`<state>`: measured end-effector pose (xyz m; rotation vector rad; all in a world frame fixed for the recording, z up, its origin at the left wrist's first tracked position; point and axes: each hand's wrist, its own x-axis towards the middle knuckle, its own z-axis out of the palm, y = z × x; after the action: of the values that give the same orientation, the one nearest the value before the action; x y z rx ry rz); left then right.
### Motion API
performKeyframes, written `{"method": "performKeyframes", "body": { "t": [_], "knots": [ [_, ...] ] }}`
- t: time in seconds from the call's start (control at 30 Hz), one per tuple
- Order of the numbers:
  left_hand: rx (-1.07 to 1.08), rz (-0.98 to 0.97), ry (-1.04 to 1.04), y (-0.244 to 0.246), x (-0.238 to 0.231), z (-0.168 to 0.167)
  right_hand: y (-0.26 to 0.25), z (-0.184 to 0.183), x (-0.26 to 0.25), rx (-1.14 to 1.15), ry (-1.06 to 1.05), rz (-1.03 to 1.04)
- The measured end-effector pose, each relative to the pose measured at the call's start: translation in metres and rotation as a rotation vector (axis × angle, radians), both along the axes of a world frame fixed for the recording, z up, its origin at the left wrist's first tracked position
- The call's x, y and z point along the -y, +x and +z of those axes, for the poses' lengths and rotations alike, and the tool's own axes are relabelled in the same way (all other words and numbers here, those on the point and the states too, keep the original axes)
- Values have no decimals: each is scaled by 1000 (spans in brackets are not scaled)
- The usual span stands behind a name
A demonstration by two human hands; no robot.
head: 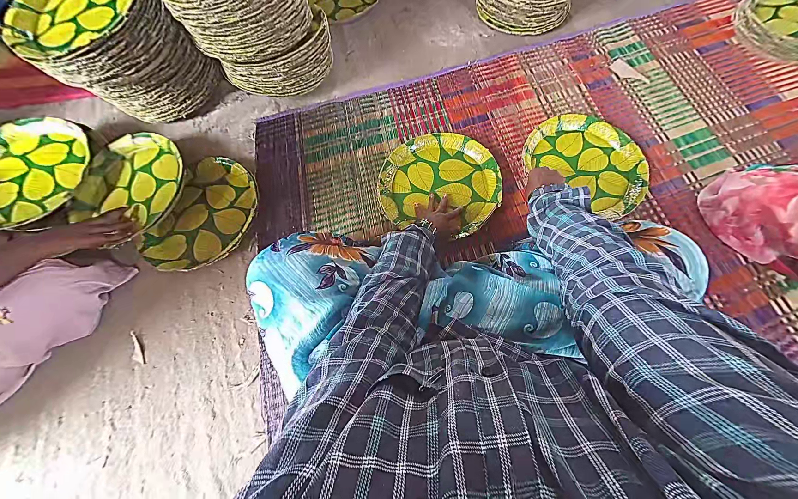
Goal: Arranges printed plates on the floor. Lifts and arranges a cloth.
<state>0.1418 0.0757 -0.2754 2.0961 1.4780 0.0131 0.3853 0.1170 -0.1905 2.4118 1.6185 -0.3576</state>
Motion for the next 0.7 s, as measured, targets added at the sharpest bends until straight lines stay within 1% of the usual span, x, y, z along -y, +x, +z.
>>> {"method": "performKeyframes", "body": {
  "t": [0.07, 0.13, 0.2, 0.23, 0.27, 0.3, 0.33, 0.43, 0.5, 0.53, 0.6, 0.67, 0.7],
  "knots": [
    [6, -3, 6, 0, 1, -1, 10, -6, -6, -13, 44, -15],
    [-20, -9, -21, 1, 0, 4, 16, -3, -4, -42, 48, -9],
    [-17, 15, -35, 2, -1, 10, 11, -9, -6, 12, 56, -52],
    [-10, 47, -26, 2, -2, 12, 4, -11, -8, 47, 73, -69],
    [19, 104, 17, 2, -2, 13, -5, -6, -7, 62, 75, -58],
    [45, 166, 77, 2, -2, 14, -12, -1, -5, 70, 90, -4],
    [61, 223, 149, 2, -4, 18, -20, 7, -3, 63, 122, 85],
    [102, 381, 371, 0, -10, 34, -38, 19, -1, -8, 299, 468],
    [130, 452, 517, -2, -12, 41, -56, 21, 6, -75, 322, 682],
    [117, 466, 545, -3, -12, 44, -65, 18, 13, -96, 291, 790],
    [75, 463, 543, -4, -13, 45, -84, 9, 30, -93, 124, 1001],
    [57, 421, 457, -7, -14, 40, -98, -9, 41, -73, -49, 1148],
    [57, 379, 378, -8, -15, 36, -101, -18, 43, -82, -89, 1178]
  ]
}}
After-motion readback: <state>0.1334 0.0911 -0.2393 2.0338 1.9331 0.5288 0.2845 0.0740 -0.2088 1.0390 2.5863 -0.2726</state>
